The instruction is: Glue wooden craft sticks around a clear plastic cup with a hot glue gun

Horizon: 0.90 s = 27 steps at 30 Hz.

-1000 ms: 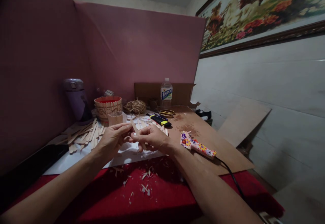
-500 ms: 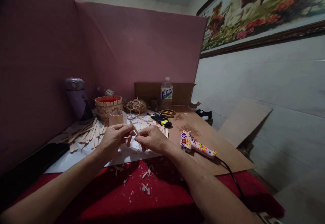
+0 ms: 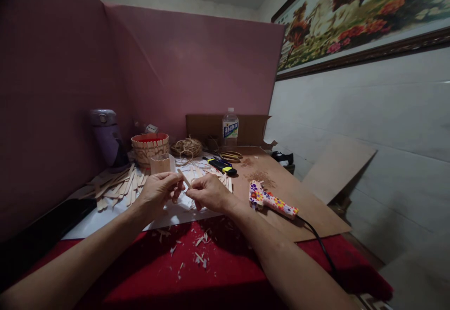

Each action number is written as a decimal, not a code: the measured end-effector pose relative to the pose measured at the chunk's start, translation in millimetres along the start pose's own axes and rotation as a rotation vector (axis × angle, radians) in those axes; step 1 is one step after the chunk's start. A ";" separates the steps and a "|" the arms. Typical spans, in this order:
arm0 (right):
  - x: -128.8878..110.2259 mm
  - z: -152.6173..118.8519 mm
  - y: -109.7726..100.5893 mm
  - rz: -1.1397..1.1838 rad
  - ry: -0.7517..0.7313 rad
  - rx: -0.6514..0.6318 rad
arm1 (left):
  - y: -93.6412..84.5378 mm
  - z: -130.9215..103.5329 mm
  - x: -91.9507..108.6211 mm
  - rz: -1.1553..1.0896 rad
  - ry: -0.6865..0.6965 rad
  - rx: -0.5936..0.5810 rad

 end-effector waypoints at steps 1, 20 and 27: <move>0.1 0.1 0.3 0.013 0.008 -0.006 | -0.1 -0.6 -0.1 -0.002 -0.001 0.002; 2.5 0.9 0.3 0.208 0.092 -0.028 | 4.6 -4.1 5.1 -0.061 -0.029 -0.017; 5.9 1.7 0.3 0.188 0.087 -0.019 | 7.4 -4.2 5.1 -0.077 -0.033 -0.040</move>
Point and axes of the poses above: each hand's wrist, its own z-axis towards the middle knuckle, its own y-axis out of the palm, x = y × z, the point moved 7 cm from there along z, towards the middle knuckle, and after that the axes turned 2 degrees about -x, right-handed, at the moved point
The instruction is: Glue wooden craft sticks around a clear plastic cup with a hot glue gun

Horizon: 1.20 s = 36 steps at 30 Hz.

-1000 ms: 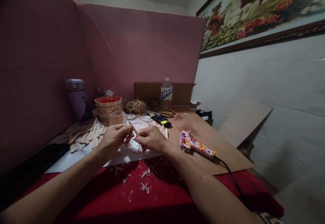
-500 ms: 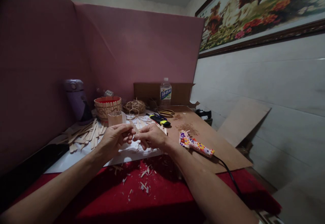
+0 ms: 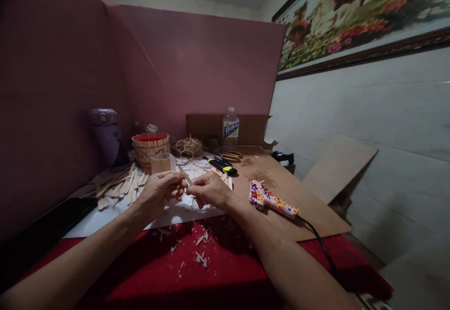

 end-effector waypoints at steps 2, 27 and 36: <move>-1.1 -0.5 -0.7 -0.012 -0.007 0.007 | 0.1 -0.2 0.1 0.000 0.003 -0.001; 1.4 -0.5 -0.9 -0.032 0.033 -0.007 | -2.6 0.7 -6.4 0.017 -0.032 0.007; 2.3 -0.6 0.8 0.009 0.023 -0.005 | -3.9 0.6 -5.1 0.025 -0.032 0.023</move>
Point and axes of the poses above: each hand's wrist, its own z-axis towards the middle knuckle, its own y-axis out of the palm, x = y × z, the point moved 7 cm from there along z, towards the middle knuckle, and after that the axes turned 2 degrees about -x, right-handed, at the moved point
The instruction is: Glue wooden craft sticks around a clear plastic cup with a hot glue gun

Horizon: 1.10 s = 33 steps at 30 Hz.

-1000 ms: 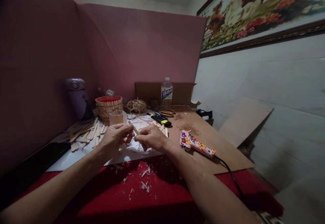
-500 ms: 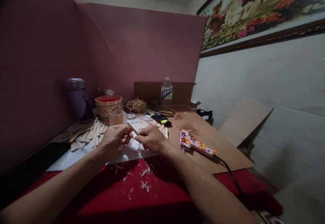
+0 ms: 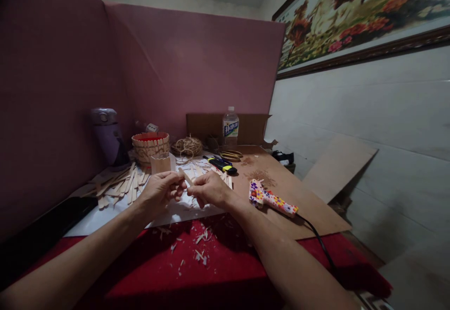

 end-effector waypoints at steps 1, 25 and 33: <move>-0.4 -0.1 0.2 -0.001 -0.006 0.006 | -0.7 0.2 0.2 0.004 0.003 0.007; 3.6 1.1 2.2 0.154 0.072 -0.019 | 7.3 -0.8 -3.1 0.079 0.020 -0.072; 0.8 0.9 -2.6 0.089 0.073 0.036 | 8.5 -1.3 -3.8 0.031 -0.004 -0.096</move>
Point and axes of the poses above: each hand's wrist, its own z-axis towards the middle knuckle, its own y-axis out of the palm, x = y × z, the point moved 7 cm from there along z, towards the middle knuckle, and after that the axes turned 2 degrees about -x, right-handed, at the moved point
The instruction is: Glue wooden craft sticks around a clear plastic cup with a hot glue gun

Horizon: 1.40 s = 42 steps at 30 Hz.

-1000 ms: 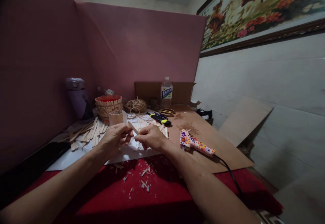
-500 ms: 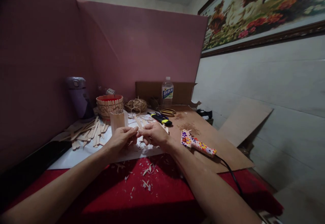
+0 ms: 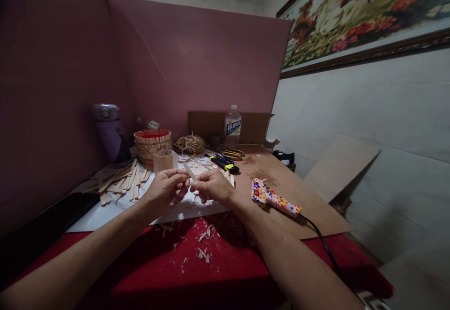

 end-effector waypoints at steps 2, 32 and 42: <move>-0.1 -0.6 -1.0 -0.031 -0.004 0.014 | 0.2 -0.5 0.6 -0.020 0.005 0.009; -14.7 -4.4 -7.2 -0.020 -0.208 0.103 | -2.0 1.2 8.2 -0.044 0.147 -0.011; -21.0 -10.9 -5.5 -0.357 -0.315 0.277 | 9.4 -5.9 13.0 0.187 0.198 -0.021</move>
Point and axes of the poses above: each hand's wrist, its own z-axis towards the middle knuckle, its own y-axis out of the palm, x = y × z, the point moved 7 cm from there along z, towards the middle knuckle, and after that the axes turned 2 degrees about -x, right-handed, at the moved point
